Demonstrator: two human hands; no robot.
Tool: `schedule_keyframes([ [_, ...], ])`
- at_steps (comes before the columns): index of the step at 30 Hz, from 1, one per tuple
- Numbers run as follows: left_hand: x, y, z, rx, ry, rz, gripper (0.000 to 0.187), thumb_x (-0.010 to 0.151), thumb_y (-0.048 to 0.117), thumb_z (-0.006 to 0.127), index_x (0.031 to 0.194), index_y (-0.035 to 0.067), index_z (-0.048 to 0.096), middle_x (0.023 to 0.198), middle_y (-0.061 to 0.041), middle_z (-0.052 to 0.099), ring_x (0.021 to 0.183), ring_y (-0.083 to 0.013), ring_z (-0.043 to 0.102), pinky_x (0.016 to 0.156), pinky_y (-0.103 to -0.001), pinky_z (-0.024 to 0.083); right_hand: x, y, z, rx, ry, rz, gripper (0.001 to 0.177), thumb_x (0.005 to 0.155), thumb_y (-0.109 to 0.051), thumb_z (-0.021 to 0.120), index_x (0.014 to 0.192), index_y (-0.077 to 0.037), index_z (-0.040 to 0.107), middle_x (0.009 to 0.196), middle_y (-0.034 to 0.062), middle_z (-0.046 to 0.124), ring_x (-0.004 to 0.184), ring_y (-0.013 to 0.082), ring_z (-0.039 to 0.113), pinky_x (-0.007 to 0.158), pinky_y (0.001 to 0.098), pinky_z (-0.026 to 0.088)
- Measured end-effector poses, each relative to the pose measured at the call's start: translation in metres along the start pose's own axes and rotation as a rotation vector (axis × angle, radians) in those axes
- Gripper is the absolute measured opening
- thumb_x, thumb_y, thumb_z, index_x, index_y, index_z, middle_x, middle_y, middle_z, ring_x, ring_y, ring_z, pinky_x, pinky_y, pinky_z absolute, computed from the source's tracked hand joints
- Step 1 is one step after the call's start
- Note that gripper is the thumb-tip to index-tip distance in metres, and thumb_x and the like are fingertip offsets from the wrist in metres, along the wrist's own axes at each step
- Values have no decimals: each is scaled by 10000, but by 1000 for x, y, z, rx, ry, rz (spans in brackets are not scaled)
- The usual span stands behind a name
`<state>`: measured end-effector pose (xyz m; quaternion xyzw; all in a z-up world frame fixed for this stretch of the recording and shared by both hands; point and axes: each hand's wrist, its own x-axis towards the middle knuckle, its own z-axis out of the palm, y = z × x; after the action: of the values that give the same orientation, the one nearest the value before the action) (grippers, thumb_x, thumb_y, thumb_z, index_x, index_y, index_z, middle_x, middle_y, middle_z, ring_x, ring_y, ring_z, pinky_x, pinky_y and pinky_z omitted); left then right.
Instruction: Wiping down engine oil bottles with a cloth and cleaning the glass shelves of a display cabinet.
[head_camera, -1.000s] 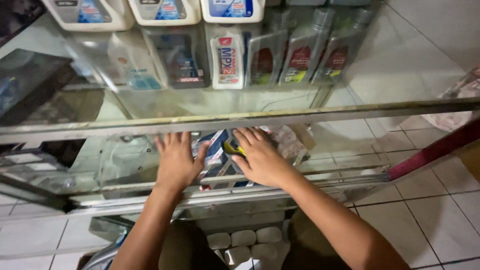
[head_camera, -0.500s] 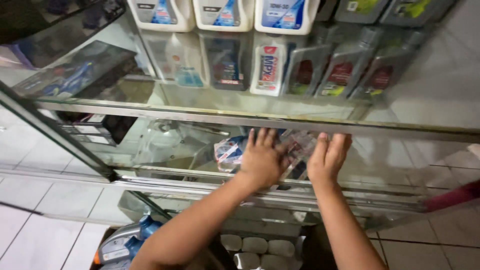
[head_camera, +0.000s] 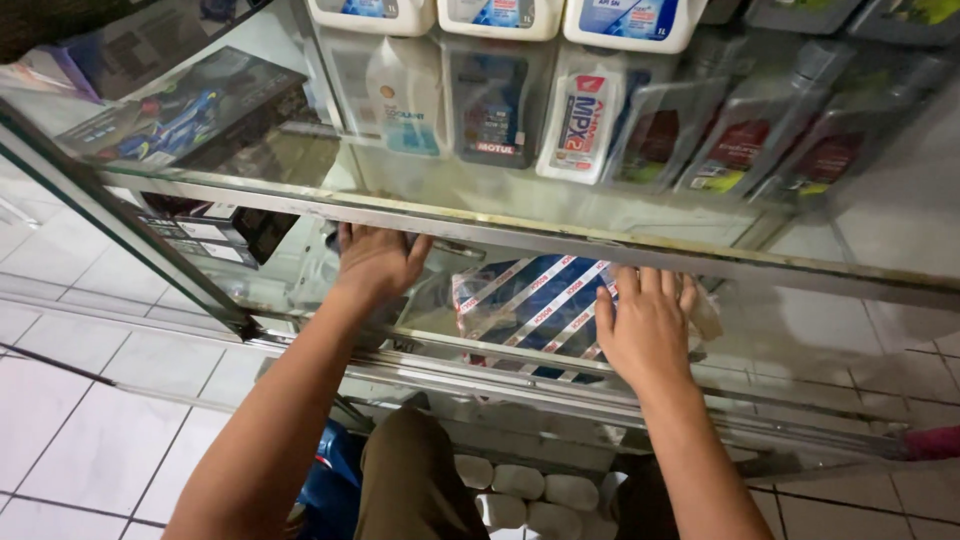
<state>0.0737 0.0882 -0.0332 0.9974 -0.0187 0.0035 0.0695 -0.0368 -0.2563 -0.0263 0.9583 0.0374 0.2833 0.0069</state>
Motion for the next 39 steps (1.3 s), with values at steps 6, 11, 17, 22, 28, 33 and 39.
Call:
schedule_keyframes([
  [6,-104,-12,2,141,363,138,717,1004,540,399,1526,51,433,1556,-220,437,1472,-477,334,1157,-614,310,5,-11,-9,341,243,-333,56,934,-218,660,929,-164,674,970,9,637,1012,268,626,954,449,440],
  [11,-114,-10,-11,18,180,15,805,981,591,413,1572,49,347,1645,-241,280,1490,-588,171,1186,-690,191,5,-35,-36,609,87,-645,220,844,-329,737,958,-141,733,945,61,716,960,261,687,911,437,489],
  [17,25,-41,29,8,-53,-108,857,968,706,339,1565,95,406,1615,-210,384,1509,-567,174,1218,-616,180,6,-32,-29,636,65,-653,242,846,-350,740,965,-139,725,934,45,698,912,258,687,859,422,504],
  [22,54,-22,7,-88,3,-82,755,939,619,323,1593,240,321,1677,-71,275,1562,-443,148,1222,-639,134,6,-31,-30,639,102,-635,255,857,-364,740,971,-137,722,925,45,685,889,256,677,829,405,499],
  [28,-25,-24,19,11,84,-51,788,968,607,371,1550,77,427,1572,-227,419,1450,-627,214,1192,-661,182,3,-26,-37,652,76,-611,263,850,-398,746,935,-150,723,916,24,691,868,245,672,799,401,499],
  [33,-110,-12,-5,160,264,0,769,956,527,461,1556,49,411,1527,-251,427,1380,-654,318,1153,-684,265,4,-27,-31,653,92,-612,292,851,-442,740,925,-161,722,904,19,693,863,242,675,803,399,505],
  [39,-58,0,-2,96,144,38,822,974,596,420,1556,16,392,1559,-279,377,1395,-684,256,1144,-704,250,8,-40,-48,672,55,-722,322,771,-397,790,917,-118,724,869,68,685,847,266,686,809,426,519],
])
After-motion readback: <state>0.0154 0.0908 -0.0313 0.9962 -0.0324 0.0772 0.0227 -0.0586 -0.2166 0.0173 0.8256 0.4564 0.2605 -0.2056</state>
